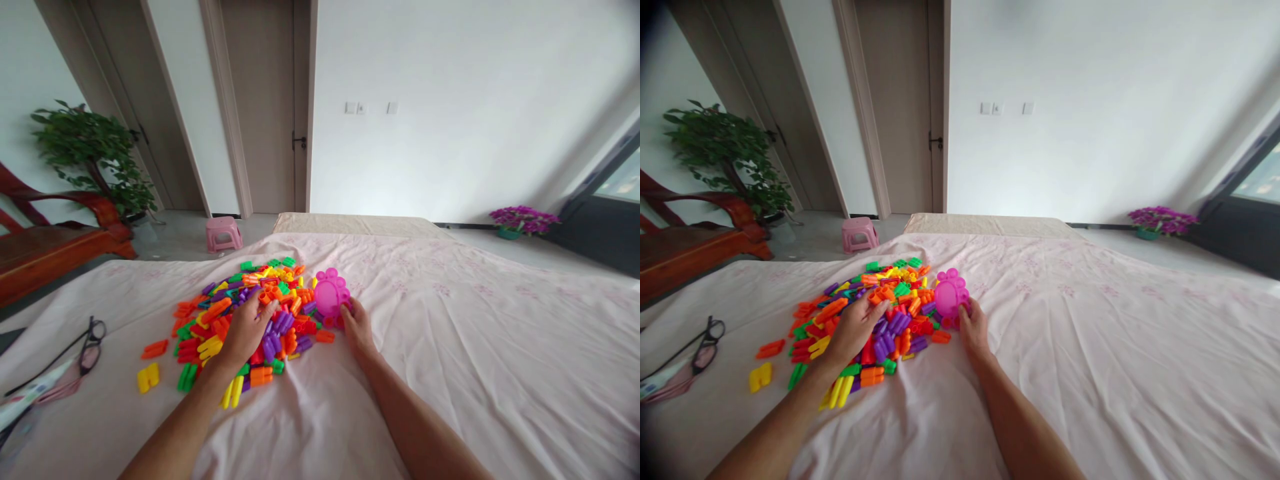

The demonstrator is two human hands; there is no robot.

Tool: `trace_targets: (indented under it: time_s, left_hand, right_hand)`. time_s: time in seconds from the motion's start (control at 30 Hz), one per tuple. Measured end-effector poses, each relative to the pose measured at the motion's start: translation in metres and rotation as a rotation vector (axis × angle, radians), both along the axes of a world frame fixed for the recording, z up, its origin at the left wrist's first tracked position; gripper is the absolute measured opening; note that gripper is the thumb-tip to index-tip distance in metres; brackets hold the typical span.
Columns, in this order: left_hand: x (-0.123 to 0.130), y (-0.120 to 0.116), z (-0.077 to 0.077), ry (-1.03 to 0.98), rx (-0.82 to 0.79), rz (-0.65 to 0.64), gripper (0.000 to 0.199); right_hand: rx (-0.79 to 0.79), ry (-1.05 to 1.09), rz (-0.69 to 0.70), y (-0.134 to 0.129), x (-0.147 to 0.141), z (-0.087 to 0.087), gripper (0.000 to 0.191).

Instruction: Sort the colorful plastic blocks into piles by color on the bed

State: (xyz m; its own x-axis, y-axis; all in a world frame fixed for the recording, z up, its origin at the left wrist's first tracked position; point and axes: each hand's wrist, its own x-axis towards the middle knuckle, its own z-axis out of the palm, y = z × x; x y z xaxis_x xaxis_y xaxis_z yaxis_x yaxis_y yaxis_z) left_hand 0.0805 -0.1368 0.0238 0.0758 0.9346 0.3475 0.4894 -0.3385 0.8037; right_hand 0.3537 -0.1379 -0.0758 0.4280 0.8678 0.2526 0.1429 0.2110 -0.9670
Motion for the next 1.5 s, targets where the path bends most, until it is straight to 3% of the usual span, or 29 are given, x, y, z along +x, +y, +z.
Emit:
trace_targets:
  time_s: [0.13,0.23,0.4,0.5,0.63,0.73,0.83,1.1,1.17,1.27,1.43,1.5]
  left_hand:
    - [0.007,-0.006,0.004,-0.063,-0.146,-0.1,0.044]
    - [0.007,-0.005,0.001,0.073,-0.145,-0.049,0.039]
    - [0.0,-0.002,-0.004,0.621,0.135,0.177,0.027]
    - [0.003,-0.005,-0.007,0.705,0.356,0.216,0.035]
    - [0.032,-0.015,-0.017,0.641,0.516,-0.063,0.034]
    - [0.06,-0.02,-0.026,0.724,0.424,-0.284,0.029]
    - [0.077,-0.017,-0.03,0.762,0.312,-0.33,0.027]
    - [0.067,0.0,-0.027,0.452,0.191,-0.226,0.016]
    - [0.062,0.003,-0.027,0.315,0.143,-0.197,0.012]
    - [0.059,0.004,-0.027,0.136,0.076,-0.186,0.023]
    - [0.062,-0.004,-0.026,-0.309,-0.19,-0.272,0.037]
    - [0.064,-0.006,-0.026,-0.351,-0.221,-0.271,0.037]
  right_hand:
    - [-0.031,-0.031,-0.008,0.002,0.002,-0.003,0.041]
    - [-0.046,-0.04,-0.03,0.003,0.002,-0.004,0.043]
    - [-0.041,-0.038,-0.041,0.002,0.0,0.0,0.043]
    - [-0.029,-0.041,-0.035,0.0,-0.001,0.003,0.042]
    - [-0.023,-0.042,-0.034,0.0,-0.002,0.003,0.044]
    - [-0.013,-0.048,-0.03,0.0,-0.002,0.003,0.044]
    - [-0.011,-0.051,-0.029,0.0,-0.002,0.002,0.043]
    - [-0.023,-0.198,-0.111,0.004,0.001,-0.011,0.059]
    - [0.001,-0.307,-0.17,0.005,0.001,-0.012,0.064]
    - [0.115,-0.56,-0.216,-0.002,-0.003,-0.003,0.06]
    - [0.295,-0.792,0.034,-0.026,-0.017,0.023,0.041]
    - [0.317,-0.795,0.114,-0.031,-0.022,0.028,0.037]
